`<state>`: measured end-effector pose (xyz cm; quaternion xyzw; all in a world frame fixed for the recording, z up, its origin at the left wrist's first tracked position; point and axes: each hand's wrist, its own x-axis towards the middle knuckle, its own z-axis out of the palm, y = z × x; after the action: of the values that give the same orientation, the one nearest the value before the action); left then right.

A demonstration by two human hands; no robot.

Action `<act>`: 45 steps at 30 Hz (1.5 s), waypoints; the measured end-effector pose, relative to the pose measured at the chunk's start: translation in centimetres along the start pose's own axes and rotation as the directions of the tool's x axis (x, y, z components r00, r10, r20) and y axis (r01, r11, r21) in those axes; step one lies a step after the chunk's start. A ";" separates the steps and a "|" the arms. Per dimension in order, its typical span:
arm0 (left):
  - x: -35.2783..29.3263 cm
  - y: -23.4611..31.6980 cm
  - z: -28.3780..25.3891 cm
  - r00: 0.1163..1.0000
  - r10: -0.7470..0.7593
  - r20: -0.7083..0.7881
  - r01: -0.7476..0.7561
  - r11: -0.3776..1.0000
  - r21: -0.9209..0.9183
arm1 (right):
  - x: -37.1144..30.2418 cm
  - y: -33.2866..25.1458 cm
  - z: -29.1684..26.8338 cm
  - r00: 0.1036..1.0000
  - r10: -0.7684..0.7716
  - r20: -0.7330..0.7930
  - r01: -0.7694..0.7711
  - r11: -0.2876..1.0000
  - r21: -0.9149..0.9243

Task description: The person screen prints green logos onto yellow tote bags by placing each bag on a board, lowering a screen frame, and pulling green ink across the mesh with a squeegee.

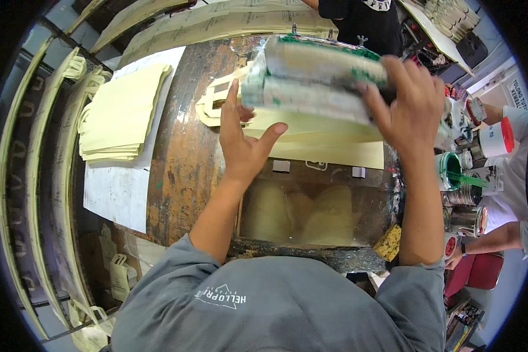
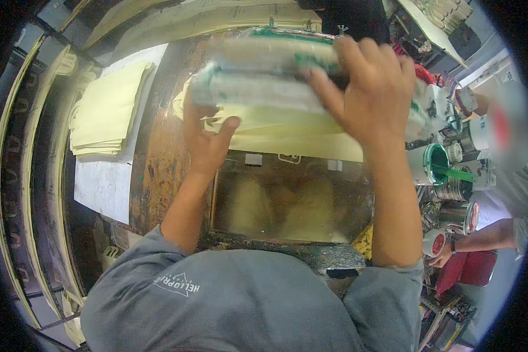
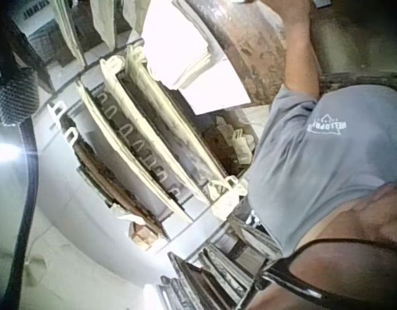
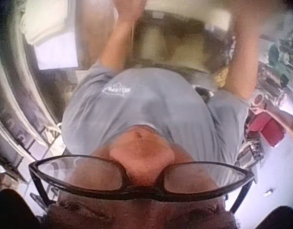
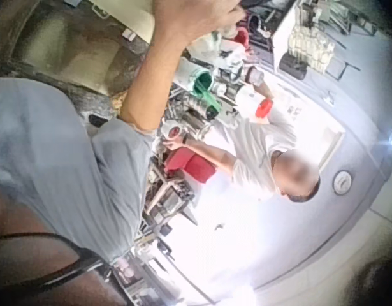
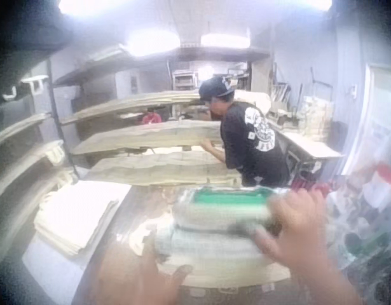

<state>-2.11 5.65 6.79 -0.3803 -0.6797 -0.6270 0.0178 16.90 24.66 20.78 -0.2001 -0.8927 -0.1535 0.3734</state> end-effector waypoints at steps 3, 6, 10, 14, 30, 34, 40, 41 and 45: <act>-1.9 -4.4 -0.2 0.973 -0.219 0.068 0.154 0.844 0.514 | 3.1 0.6 -0.3 0.999 -0.006 -0.054 0.006 1.000 0.002; -4.5 -10.2 -1.0 0.966 -0.236 0.107 0.113 0.757 0.644 | 5.3 0.9 -0.2 0.997 -0.026 -0.072 0.026 1.000 0.003; -3.2 -5.1 0.8 0.970 -0.179 0.162 0.010 0.699 0.715 | 6.7 2.9 0.0 0.999 -0.003 -0.043 0.004 0.999 0.044; -2.3 -5.9 0.3 0.941 -0.064 0.331 -0.212 0.651 0.729 | 8.7 3.3 -0.9 0.989 0.051 0.139 -0.062 0.995 0.077; 17.5 -4.7 -24.4 0.798 0.365 0.480 -0.598 0.581 0.552 | 10.5 3.9 -1.1 0.972 0.078 0.223 -0.098 0.992 0.079; 18.1 -8.5 -35.6 0.897 0.021 0.441 -0.412 0.395 0.821 | 12.0 2.4 -1.1 0.955 0.075 0.286 -0.095 0.994 0.057; 9.0 -11.2 -20.5 0.881 0.139 0.452 -0.467 0.401 0.788 | 10.2 4.2 0.1 0.950 0.189 0.248 -0.205 0.978 0.041; 4.7 -8.3 -11.3 0.864 0.078 0.497 -0.396 0.713 0.578 | 9.5 4.8 0.3 0.949 0.214 0.230 -0.213 0.977 -0.030; -8.1 -2.7 6.2 0.669 0.158 0.727 -0.548 0.766 0.337 | 11.5 3.5 0.1 0.990 0.092 0.108 -0.094 0.995 0.017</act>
<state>5.00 7.24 -0.89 -0.6853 -0.6940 -0.2206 0.0076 11.09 30.52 29.48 -0.2452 -0.9027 -0.1150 0.3342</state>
